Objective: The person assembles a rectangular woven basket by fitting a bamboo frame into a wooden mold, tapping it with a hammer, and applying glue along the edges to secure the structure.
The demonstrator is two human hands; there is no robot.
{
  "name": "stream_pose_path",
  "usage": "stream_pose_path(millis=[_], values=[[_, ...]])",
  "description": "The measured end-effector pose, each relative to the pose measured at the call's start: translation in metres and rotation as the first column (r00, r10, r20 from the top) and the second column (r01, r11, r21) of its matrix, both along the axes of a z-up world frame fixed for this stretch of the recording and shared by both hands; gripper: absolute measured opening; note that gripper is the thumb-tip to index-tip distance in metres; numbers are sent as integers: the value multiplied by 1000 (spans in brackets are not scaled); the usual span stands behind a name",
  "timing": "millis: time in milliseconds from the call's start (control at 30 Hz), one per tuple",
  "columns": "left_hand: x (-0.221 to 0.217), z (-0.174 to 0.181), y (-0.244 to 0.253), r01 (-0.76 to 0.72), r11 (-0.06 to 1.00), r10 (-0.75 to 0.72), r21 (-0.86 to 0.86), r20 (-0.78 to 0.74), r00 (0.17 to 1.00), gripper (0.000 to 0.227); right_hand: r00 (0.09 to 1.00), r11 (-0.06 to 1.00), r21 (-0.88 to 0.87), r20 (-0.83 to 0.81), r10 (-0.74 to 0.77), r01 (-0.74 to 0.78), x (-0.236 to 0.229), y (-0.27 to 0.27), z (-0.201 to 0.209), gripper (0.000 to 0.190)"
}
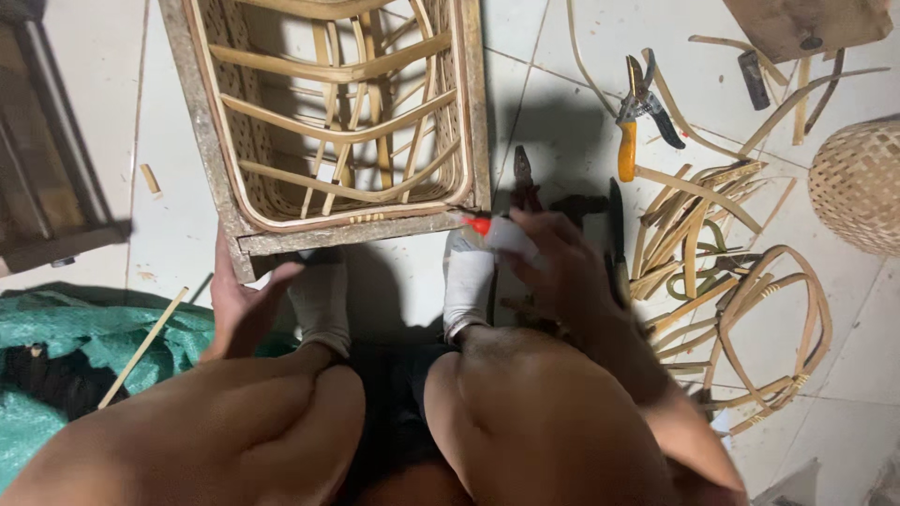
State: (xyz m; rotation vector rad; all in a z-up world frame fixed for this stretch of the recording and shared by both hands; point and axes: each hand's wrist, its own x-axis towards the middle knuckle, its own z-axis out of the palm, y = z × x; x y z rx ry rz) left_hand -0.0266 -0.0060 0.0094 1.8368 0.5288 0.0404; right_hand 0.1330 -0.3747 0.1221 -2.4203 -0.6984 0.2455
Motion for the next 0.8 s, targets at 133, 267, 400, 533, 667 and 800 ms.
stream_pose_path(millis=[133,267,400,533,667,800], values=[[-1,-3,0,7,999,-4,51,-55,998,89,964,973,-159,180,197,-169,27,-2,6,58],[-2,-12,5,31,993,-13,118,-149,989,88,944,963,-129,204,258,-235,34,1,10,56],[-1,-11,2,23,996,-17,84,-71,997,85,928,951,-161,227,295,-263,37,6,13,56],[3,-7,2,31,998,-29,62,-26,999,83,922,933,-229,208,327,-279,43,11,15,54],[-3,-10,6,21,999,-11,43,-222,975,74,903,919,-230,221,369,-320,47,7,19,53],[-1,16,-10,39,993,-27,115,-103,994,56,935,951,-162,201,292,-262,47,3,25,48]])
